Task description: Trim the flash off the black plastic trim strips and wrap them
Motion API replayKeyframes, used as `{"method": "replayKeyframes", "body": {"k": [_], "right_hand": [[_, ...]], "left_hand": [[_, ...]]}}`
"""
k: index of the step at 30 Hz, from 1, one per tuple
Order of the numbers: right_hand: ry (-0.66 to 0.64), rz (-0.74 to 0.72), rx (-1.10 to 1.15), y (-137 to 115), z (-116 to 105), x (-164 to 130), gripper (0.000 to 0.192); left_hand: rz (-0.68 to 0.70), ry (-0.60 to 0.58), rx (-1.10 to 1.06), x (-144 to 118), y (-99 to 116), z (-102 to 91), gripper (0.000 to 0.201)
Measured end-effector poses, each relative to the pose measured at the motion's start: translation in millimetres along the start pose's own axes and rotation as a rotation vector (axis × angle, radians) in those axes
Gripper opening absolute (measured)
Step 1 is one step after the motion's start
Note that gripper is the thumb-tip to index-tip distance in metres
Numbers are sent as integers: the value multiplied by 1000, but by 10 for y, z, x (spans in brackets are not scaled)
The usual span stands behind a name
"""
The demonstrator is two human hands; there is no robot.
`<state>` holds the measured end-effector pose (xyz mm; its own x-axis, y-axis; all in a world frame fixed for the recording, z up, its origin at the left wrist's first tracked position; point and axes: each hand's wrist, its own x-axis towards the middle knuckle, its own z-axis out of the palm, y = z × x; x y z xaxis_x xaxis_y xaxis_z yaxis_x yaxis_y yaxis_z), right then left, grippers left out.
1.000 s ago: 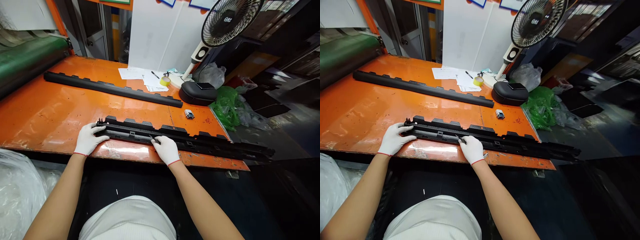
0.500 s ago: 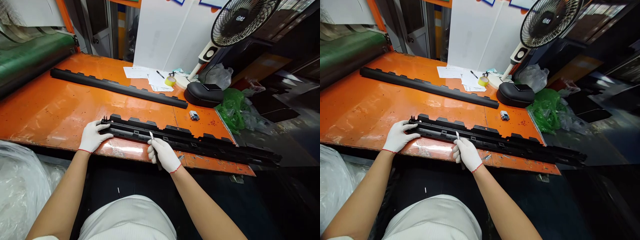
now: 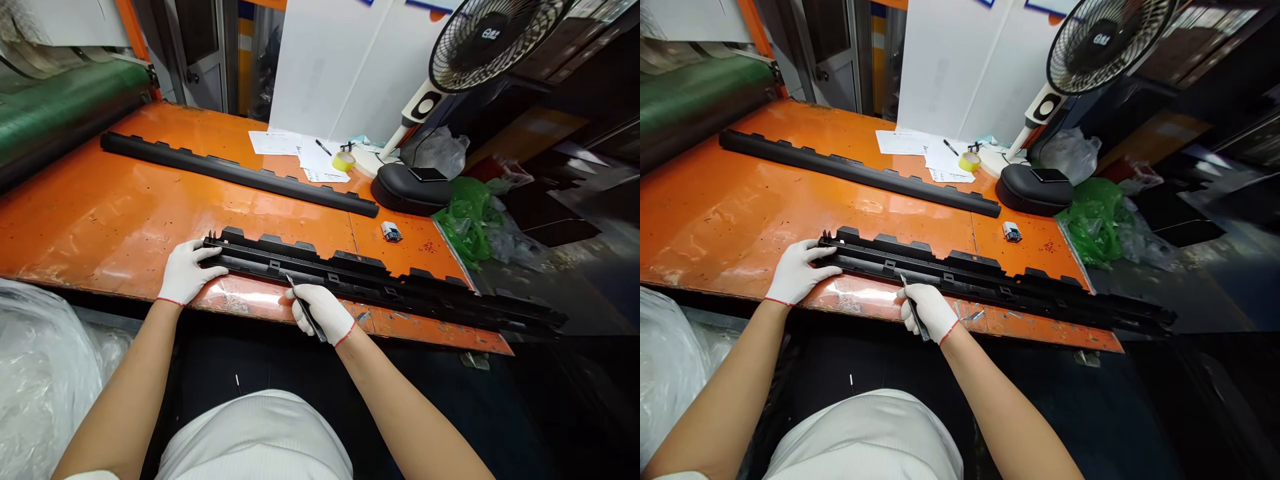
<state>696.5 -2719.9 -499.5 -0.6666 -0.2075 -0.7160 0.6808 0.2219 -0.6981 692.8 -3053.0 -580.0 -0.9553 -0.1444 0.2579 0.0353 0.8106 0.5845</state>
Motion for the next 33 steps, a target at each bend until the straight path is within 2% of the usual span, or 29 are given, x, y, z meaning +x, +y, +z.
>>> {"method": "replayKeyframes", "body": {"k": [9, 16, 19, 21, 22, 23, 25, 27, 30, 33], "right_hand": [[-57, 64, -63, -97, 58, 108, 21], [-103, -12, -114, -130, -31, 131, 16], [-304, -37, -218, -160, -150, 86, 25], [-416, -141, -322, -160, -228, 41, 36], [-390, -223, -387, -150, -259, 21, 40], [-299, -325, -469, -133, -283, 6, 44], [-21, -520, -690, -81, -308, -5, 47], [187, -626, -961, -14, -307, 4, 50], [295, -631, -1274, 80, -279, 35, 51], [333, -640, -1391, 135, -258, 56, 48]], "left_hand": [[28, 16, 1, 1, 20, -8, 54], [6, 7, 7, 4, 24, -15, 56], [-14, 1, 11, 4, 15, -14, 57], [-22, -4, 13, 4, 15, -16, 57], [-23, -7, 13, 4, 16, -17, 57], [-21, -8, 14, 4, 18, -18, 57], [-12, -5, 15, 4, 20, -18, 57], [-7, 2, 20, 3, 20, -14, 57], [-3, 11, 24, 3, 19, -6, 57], [12, 17, 18, 4, 23, -1, 56]]}}
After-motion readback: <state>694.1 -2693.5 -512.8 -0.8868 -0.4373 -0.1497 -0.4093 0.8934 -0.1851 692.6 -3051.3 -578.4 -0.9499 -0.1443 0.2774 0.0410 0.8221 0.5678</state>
